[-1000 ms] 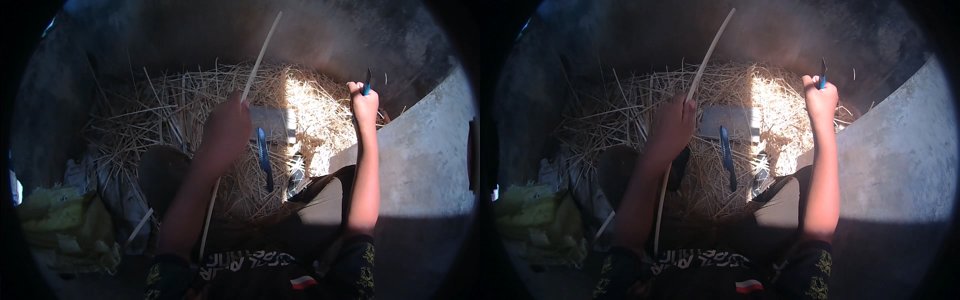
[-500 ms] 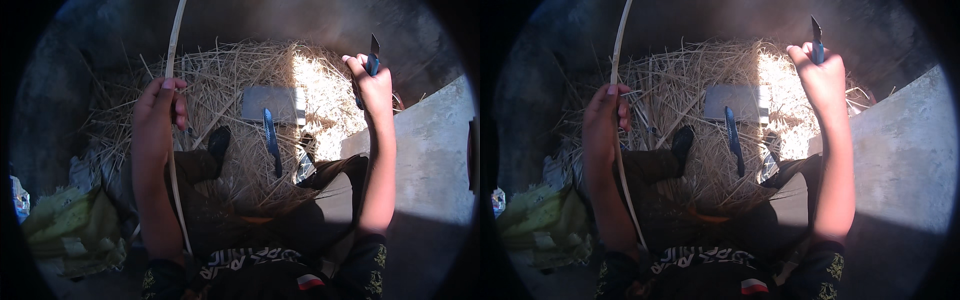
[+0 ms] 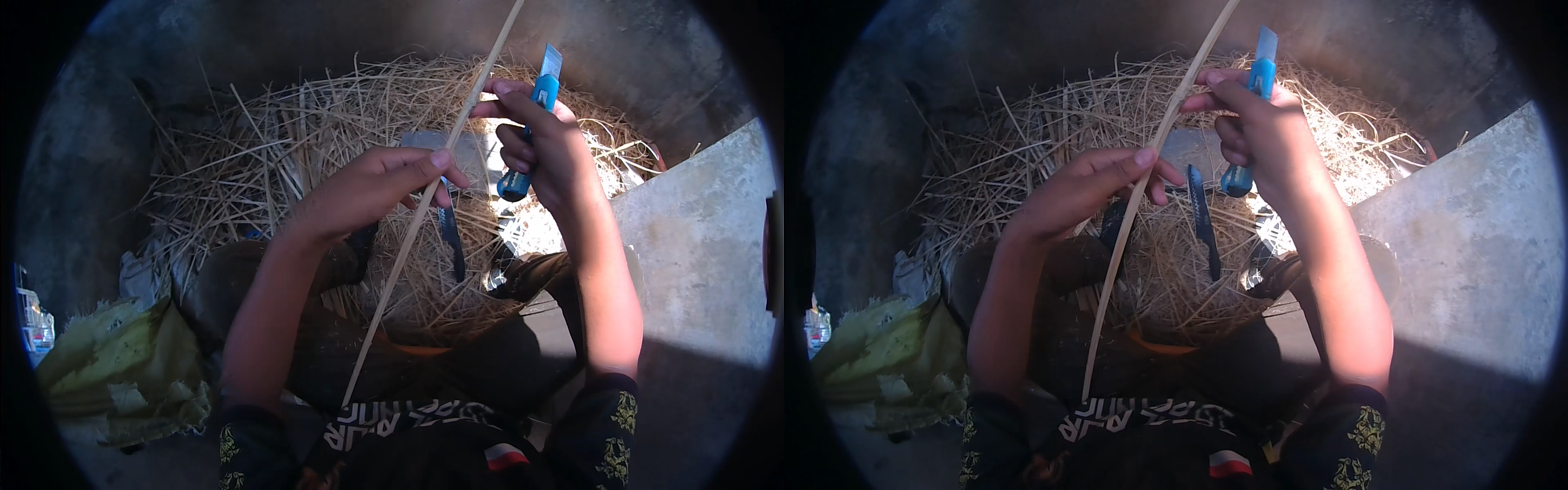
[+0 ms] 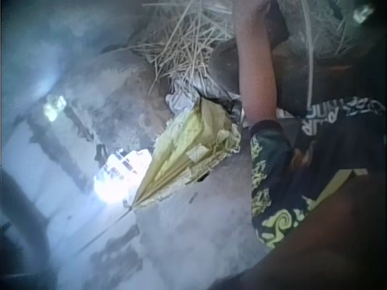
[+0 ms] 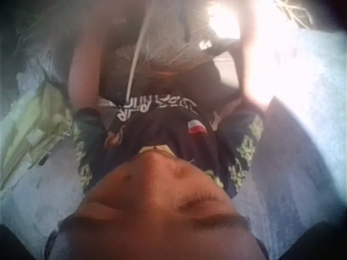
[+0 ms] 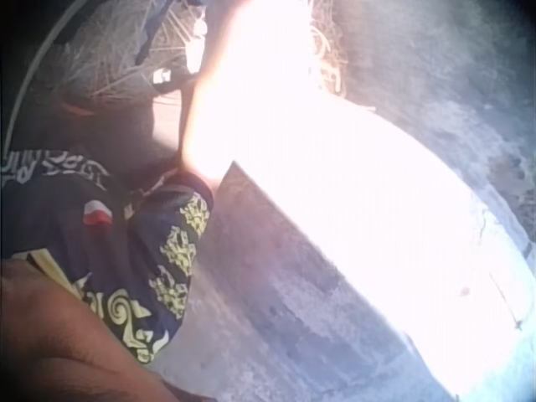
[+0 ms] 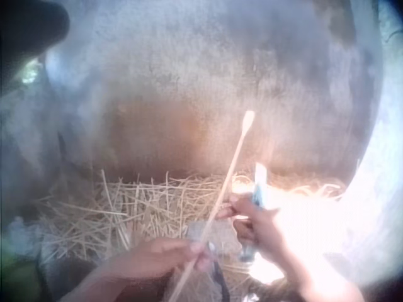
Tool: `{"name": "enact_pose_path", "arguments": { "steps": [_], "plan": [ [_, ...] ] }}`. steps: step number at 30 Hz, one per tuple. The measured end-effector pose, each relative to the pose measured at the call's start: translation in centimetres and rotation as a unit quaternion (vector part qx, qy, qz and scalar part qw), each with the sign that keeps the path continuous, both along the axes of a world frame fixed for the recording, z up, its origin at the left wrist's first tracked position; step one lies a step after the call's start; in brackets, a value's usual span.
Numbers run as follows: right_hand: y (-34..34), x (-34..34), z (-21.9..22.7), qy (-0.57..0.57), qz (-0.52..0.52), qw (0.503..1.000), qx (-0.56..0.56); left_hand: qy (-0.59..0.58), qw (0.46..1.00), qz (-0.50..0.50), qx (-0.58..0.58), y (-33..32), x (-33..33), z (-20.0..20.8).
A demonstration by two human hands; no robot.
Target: The person sits on the floor and uses a utility knife to shave thin strips from a long bamboo stick. They hold the stick with one hand and scrape the blade along its length to remove the outer layer, creating a pile of shavings.
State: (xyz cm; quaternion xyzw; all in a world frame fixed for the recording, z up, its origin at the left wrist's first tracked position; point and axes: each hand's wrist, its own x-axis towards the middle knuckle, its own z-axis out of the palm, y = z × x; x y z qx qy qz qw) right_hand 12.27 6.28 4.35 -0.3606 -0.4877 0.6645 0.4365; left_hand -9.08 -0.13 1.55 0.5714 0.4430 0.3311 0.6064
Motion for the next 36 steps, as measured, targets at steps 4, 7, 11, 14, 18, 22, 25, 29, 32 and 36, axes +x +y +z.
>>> {"name": "enact_pose_path", "arguments": {
  "steps": [4, 7, 11, 14, 18, 22, 25, 29, 32, 36],
  "plan": [
    [0.7, 1.2, 0.2, 0.042, 0.032, 0.998, -0.027, 0.168, 0.98, -0.09, 0.061, 2.8, -2.1, -1.6],
    [0.0, 0.0, -1.2, -0.009, 0.014, 0.997, -0.075, -0.197, 0.934, -0.166, -0.247, 1.6, 1.5, -3.5],
    [-1.5, -1.3, -2.6, 0.076, 0.047, 0.987, -0.132, 0.045, 0.997, -0.066, -0.022, 1.1, 4.1, -7.8],
    [-1.6, -1.2, -2.4, 0.044, 0.024, 0.993, -0.105, 0.262, 0.965, -0.004, -0.03, 4.5, 1.0, -8.3],
    [-2.3, 0.0, -1.9, 0.013, 0.009, 0.998, -0.055, 0.574, 0.801, 0.147, -0.087, 9.4, -10.4, -15.3],
    [-2.9, 0.0, -0.5, 0.016, 0.046, 0.997, -0.062, 0.681, 0.674, 0.147, -0.246, 5.7, -26.0, -30.3],
    [-2.9, 0.9, -0.4, 0.002, 0.018, 0.998, -0.058, 0.524, 0.728, 0.3, -0.327, 6.2, -24.9, -35.6],
    [-3.1, 1.4, 0.6, 0.002, 0.029, 0.998, -0.053, 0.341, 0.736, 0.478, -0.337, 5.6, -23.9, -39.0],
    [-3.2, 1.5, 0.9, 0.006, 0.025, 0.998, -0.056, 0.27, 0.718, 0.553, -0.327, 4.7, -23.4, -40.1],
    [-2.8, 2.5, 0.4, 0.008, 0.017, 0.999, -0.038, 0.191, 0.638, 0.671, -0.326, 5.3, -20.5, -37.5]
  ]
}}
